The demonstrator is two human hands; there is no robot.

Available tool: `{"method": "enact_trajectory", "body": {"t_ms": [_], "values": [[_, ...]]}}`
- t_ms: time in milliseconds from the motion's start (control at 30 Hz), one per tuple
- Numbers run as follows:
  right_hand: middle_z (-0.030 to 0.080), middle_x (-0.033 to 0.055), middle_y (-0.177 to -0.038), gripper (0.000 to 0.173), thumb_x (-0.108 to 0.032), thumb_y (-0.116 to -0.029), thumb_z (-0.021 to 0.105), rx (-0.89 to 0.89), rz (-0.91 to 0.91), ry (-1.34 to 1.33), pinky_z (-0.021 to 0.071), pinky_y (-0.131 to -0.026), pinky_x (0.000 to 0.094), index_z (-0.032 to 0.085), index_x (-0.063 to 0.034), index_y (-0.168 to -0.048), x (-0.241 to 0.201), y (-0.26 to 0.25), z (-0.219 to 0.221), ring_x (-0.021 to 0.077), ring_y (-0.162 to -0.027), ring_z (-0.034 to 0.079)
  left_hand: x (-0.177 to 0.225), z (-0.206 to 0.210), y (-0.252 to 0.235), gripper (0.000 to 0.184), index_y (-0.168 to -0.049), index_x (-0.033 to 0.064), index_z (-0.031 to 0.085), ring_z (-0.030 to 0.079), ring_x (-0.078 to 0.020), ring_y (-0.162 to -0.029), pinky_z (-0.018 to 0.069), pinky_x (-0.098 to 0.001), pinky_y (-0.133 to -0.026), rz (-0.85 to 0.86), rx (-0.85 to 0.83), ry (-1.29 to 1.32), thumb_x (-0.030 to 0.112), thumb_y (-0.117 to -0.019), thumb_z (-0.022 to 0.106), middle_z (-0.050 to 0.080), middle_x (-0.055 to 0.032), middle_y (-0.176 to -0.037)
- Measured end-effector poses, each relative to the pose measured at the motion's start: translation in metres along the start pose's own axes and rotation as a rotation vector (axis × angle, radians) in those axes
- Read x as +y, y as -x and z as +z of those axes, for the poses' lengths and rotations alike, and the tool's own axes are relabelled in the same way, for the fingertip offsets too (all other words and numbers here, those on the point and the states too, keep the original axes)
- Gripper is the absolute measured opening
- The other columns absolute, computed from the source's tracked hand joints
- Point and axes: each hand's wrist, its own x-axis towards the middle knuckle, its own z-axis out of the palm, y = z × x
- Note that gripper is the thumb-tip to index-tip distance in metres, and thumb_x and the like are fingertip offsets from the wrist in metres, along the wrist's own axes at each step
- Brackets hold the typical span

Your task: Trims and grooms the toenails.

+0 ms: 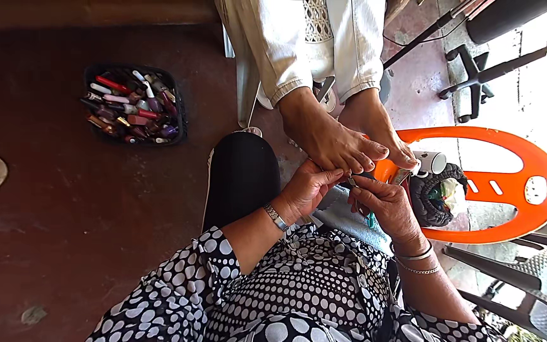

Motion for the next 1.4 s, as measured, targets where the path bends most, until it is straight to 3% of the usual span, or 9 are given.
{"method": "enact_trajectory", "body": {"t_ms": [167,767,900,1000,1067,1133,1167,1267,1400], "values": [[0.064,-0.008,-0.067,0.029,-0.006,-0.0993,0.053,-0.03,0.018,-0.004,0.0497,-0.053,0.0143,0.069,0.0024,-0.122,-0.002,0.0,0.0,-0.0024,-0.054,0.056,0.001,0.0,0.001,0.026,-0.116,0.0079,0.056,0.07,-0.0146,-0.097,0.0569,-0.032,-0.093,-0.004,0.014,-0.006,-0.011,-0.0983,0.049,0.069,-0.0054,-0.106],[0.07,-0.0045,-0.075,0.025,-0.004,-0.0981,0.058,0.005,-0.031,0.034,0.0538,-0.058,0.0157,0.07,0.0036,-0.119,0.0,-0.001,0.001,-0.0008,-0.06,0.062,0.001,0.001,0.0,0.028,-0.119,0.0077,0.053,0.07,-0.0141,-0.097,0.0573,-0.0314,-0.093,-0.013,0.02,-0.002,-0.011,-0.0985,0.048,0.069,-0.0055,-0.108],[0.062,-0.0098,-0.065,0.032,-0.01,-0.099,0.055,-0.192,0.025,-0.041,0.0477,-0.05,0.0136,0.066,-0.0008,-0.128,-0.002,0.0,-0.009,-0.0035,-0.052,0.054,0.001,0.0,0.0,0.026,-0.117,0.0071,0.055,0.07,-0.0146,-0.096,0.0571,-0.0317,-0.094,-0.018,0.012,-0.004,-0.01,-0.0985,0.049,0.07,-0.0063,-0.106],[0.061,-0.0107,-0.066,0.021,-0.013,-0.0991,0.059,-0.293,0.092,0.138,0.0492,-0.054,0.0134,0.068,-0.0019,-0.115,0.003,0.006,-0.026,-0.0049,-0.055,0.056,0.001,0.0,0.002,0.024,-0.114,0.0076,0.056,0.071,-0.0141,-0.091,0.0581,-0.0303,-0.09,-0.022,-0.002,-0.002,-0.009,-0.0987,0.047,0.071,-0.0062,-0.101],[0.063,-0.001,-0.071,0.02,-0.019,-0.1021,0.061,-0.316,0.237,0.565,0.0512,-0.06,0.0261,0.071,-0.0033,-0.108,0.001,0.009,-0.036,0.0056,-0.061,0.058,0.002,-0.001,0.003,0.019,-0.113,0.0092,0.058,0.071,-0.0155,-0.091,0.0584,-0.0322,-0.089,-0.036,-0.024,0.02,0.0,-0.1003,0.046,0.071,-0.0062,-0.1],[0.07,0.0235,-0.093,0.029,-0.022,-0.1055,0.056,-0.378,0.515,0.945,0.0507,-0.083,0.0611,0.07,0.001,-0.116,-0.004,0.011,-0.035,0.0397,-0.09,0.068,0.004,0.001,0.005,0.018,-0.111,0.0124,0.061,0.07,-0.0166,-0.091,0.0582,-0.0358,-0.088,-0.087,-0.014,0.044,0.02,-0.105,0.046,0.069,-0.0041,-0.099],[0.069,0.0293,-0.108,0.033,-0.023,-0.1071,0.051,-0.421,0.659,1.082,0.0464,-0.092,0.0677,0.067,0.0018,-0.121,-0.003,0.013,-0.032,0.0479,-0.107,0.066,0.005,0.003,0.005,0.023,-0.113,0.014,0.06,0.069,-0.0155,-0.092,0.0586,-0.0357,-0.088,-0.12,0.001,0.045,0.031,-0.1077,0.045,0.069,-0.0026,-0.1],[0.065,0.0327,-0.122,0.036,-0.02,-0.1089,0.042,-0.54,0.809,1.288,0.0441,-0.096,0.0693,0.061,0.0027,-0.129,0.006,0.027,-0.024,0.0526,-0.12,0.06,0.007,0.011,-0.006,0.032,-0.115,0.0114,0.057,0.071,-0.0191,-0.091,0.0598,-0.0388,-0.085,-0.202,0.068,0.137,0.038,-0.1099,0.039,0.069,-0.0062,-0.097],[0.067,0.0326,-0.114,0.027,-0.011,-0.1029,0.052,-0.596,0.733,1.251,0.0442,-0.092,0.0726,0.068,0.0026,-0.121,-0.028,0.039,-0.032,0.0539,-0.113,0.062,0.006,0.031,-0.016,0.026,-0.088,0.01,0.059,0.067,-0.0165,-0.076,0.0595,-0.0341,-0.077,-0.214,0.207,0.199,0.026,-0.1066,0.05,0.064,-0.0043,-0.078]]}}
